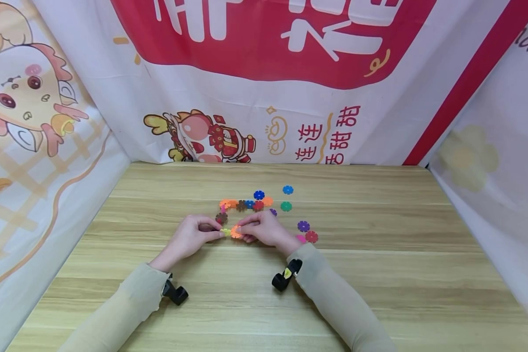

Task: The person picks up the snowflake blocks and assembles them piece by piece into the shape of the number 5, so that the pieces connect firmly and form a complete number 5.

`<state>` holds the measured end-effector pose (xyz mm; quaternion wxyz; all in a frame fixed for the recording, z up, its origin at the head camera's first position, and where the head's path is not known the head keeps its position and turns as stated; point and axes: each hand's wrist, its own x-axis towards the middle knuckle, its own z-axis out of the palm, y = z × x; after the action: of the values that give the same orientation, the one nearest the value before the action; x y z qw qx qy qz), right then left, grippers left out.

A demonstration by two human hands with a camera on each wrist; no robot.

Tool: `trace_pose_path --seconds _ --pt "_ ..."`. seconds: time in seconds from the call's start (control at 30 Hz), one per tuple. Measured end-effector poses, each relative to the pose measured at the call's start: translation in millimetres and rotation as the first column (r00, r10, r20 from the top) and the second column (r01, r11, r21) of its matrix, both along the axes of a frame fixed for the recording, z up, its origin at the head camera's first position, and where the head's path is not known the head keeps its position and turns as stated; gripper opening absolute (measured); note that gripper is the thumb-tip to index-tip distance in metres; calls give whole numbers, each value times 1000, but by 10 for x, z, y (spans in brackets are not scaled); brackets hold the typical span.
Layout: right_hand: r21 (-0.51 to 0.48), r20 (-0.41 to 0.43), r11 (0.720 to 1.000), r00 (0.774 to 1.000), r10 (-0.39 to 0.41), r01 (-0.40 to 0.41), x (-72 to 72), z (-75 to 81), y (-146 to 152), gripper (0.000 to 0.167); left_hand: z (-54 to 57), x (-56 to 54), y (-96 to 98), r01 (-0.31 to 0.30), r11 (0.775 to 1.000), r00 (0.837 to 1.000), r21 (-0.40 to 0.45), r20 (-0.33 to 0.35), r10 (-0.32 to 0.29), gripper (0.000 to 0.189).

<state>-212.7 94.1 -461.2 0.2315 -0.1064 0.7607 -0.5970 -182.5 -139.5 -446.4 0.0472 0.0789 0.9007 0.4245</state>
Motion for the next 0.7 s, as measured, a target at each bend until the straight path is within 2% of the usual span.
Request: trace_pose_path --seconds 0.43,0.7 --pt "1 25 999 999 -35 35 -7 -36 -32 21 -14 -8 31 -15 1000 1000 5 -3 15 7" --pt "8 28 999 999 -33 33 7 -7 -44 19 -23 0 46 -1 1000 1000 10 -23 1 7"
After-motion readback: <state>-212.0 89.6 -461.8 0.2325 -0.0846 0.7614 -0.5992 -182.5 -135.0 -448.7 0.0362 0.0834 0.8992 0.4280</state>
